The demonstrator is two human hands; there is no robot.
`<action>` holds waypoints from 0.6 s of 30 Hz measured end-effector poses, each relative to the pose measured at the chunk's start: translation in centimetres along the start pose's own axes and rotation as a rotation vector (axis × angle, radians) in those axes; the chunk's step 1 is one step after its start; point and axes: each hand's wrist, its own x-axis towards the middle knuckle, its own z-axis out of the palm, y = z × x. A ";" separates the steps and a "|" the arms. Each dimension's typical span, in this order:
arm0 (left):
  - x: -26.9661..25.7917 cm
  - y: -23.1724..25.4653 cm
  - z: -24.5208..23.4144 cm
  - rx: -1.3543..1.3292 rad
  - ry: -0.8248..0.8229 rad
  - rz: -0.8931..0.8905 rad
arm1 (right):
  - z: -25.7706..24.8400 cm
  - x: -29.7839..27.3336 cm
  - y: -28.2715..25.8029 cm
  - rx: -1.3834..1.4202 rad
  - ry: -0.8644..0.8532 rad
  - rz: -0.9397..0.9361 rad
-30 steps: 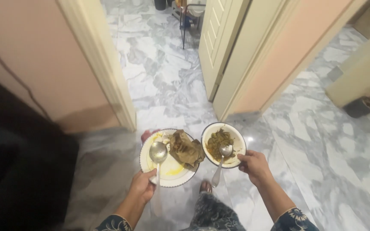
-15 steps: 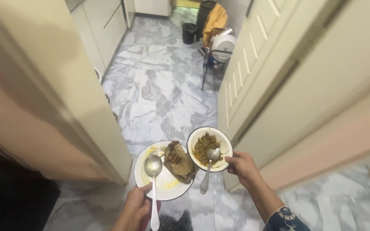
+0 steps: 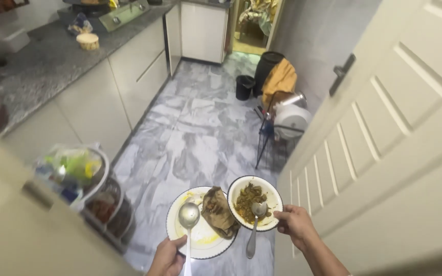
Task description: Clearing used plates and food from a dining table and moving them to the kitchen area.
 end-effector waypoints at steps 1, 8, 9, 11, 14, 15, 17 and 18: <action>2.0 1.1 1.6 0.000 0.002 0.005 | 0.2 2.6 -1.1 0.001 -0.006 -0.001; 19.1 7.5 12.9 -0.003 -0.003 0.087 | 1.9 22.5 -10.0 0.060 -0.053 -0.018; 21.0 7.9 14.4 -0.014 0.063 0.100 | 2.1 25.7 -11.0 0.063 -0.077 -0.015; 25.0 10.4 17.5 -0.024 0.010 0.101 | 4.0 31.7 -14.8 0.069 -0.120 -0.051; 33.7 13.6 18.4 0.376 0.118 0.112 | 6.7 41.4 -19.5 0.038 -0.201 -0.107; 37.5 15.4 18.7 0.788 0.286 0.104 | 7.8 45.0 -21.6 0.007 -0.224 -0.130; 41.9 20.1 22.6 0.750 0.307 0.173 | 9.8 50.3 -25.8 -0.011 -0.274 -0.106; 43.9 22.4 24.0 0.730 0.320 0.210 | 11.1 52.8 -27.5 -0.026 -0.295 -0.060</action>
